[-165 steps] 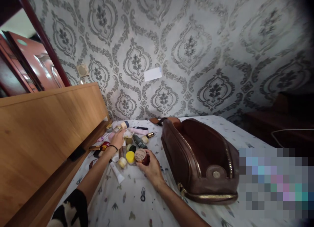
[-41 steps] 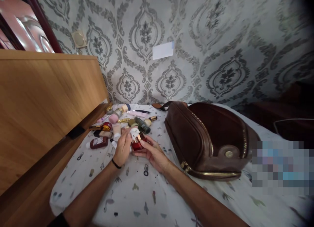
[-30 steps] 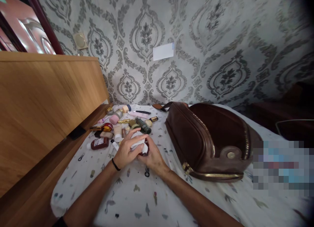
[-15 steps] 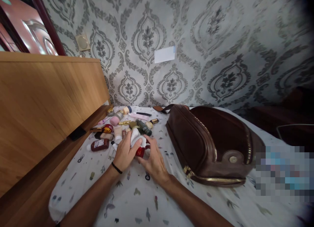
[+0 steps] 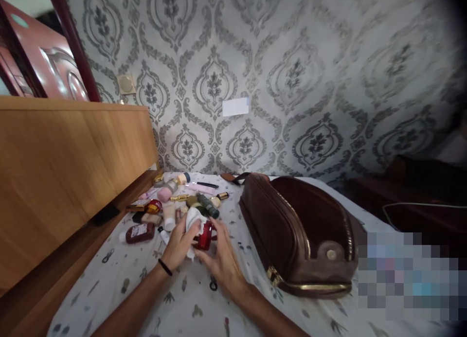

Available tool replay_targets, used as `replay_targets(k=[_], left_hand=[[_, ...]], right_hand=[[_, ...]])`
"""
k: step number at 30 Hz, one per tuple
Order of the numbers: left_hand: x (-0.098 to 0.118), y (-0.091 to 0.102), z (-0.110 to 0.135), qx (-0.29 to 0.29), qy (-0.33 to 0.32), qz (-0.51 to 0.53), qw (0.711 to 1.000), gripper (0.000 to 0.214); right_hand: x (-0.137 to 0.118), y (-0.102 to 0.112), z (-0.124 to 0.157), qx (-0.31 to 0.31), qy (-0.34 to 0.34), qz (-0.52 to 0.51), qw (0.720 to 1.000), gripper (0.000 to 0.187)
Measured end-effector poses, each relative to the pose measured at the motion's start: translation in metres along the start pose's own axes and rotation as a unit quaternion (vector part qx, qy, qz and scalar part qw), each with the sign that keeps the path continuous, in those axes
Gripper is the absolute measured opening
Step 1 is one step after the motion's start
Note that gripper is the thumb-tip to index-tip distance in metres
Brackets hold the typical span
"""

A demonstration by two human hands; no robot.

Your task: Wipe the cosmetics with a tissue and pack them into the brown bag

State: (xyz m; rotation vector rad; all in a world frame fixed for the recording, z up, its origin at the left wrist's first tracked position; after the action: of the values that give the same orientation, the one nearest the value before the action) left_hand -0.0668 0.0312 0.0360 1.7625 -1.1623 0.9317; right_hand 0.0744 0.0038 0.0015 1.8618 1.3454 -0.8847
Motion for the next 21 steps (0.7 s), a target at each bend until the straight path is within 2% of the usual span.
replay_targets(k=[2,4,5,7,9,10,12,15,18,21], left_hand=[[0.004,0.001,0.001,0.014,-0.034,-0.019,0.999,0.039],[0.008,0.001,0.004,0.019,-0.051,-0.027,0.998,0.036],[0.01,0.001,0.006,0.016,-0.055,-0.029,0.998,0.035],[0.013,-0.002,0.012,-0.001,-0.075,-0.043,0.996,0.032],[0.016,-0.006,0.019,-0.033,-0.119,-0.077,0.989,0.028],[0.017,-0.009,0.023,-0.054,-0.147,-0.095,0.983,0.027],[0.019,-0.014,0.03,-0.088,-0.2,-0.122,0.968,0.027],[0.019,-0.02,0.036,-0.097,-0.238,-0.143,0.956,0.031],[0.018,-0.022,0.038,-0.087,-0.226,-0.163,0.956,0.033],[0.016,-0.023,0.038,-0.075,-0.194,-0.174,0.963,0.035]], right_hand=[[0.002,0.002,0.001,-0.019,-0.067,-0.036,0.997,0.071],[0.004,0.001,0.002,-0.051,-0.163,-0.092,0.981,0.067],[0.005,0.0,0.003,-0.066,-0.221,-0.132,0.964,0.066],[0.007,-0.004,0.005,-0.083,-0.333,-0.222,0.913,0.07],[0.007,-0.006,0.006,-0.075,-0.405,-0.29,0.864,0.072],[0.007,-0.006,0.006,-0.066,-0.426,-0.307,0.849,0.07],[0.006,-0.005,0.006,-0.048,-0.451,-0.315,0.834,0.065],[0.004,-0.001,0.008,-0.022,-0.463,-0.299,0.834,0.063],[0.007,-0.001,0.01,-0.002,-0.442,-0.283,0.851,0.065],[0.01,-0.003,0.012,0.011,-0.393,-0.285,0.875,0.063]])
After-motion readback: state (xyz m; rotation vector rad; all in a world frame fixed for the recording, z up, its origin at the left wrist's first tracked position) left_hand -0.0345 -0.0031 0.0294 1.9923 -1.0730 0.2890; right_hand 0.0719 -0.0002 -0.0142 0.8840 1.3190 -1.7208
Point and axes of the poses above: each hand's wrist, its own z-axis away from the middle knuckle, its own y-axis out of the back of the hand, x = y × z, the point moved 3 cm from there along -z, towards the middle knuckle, and after that the axes turned 12 degrees about x, right-handed, at the moved point
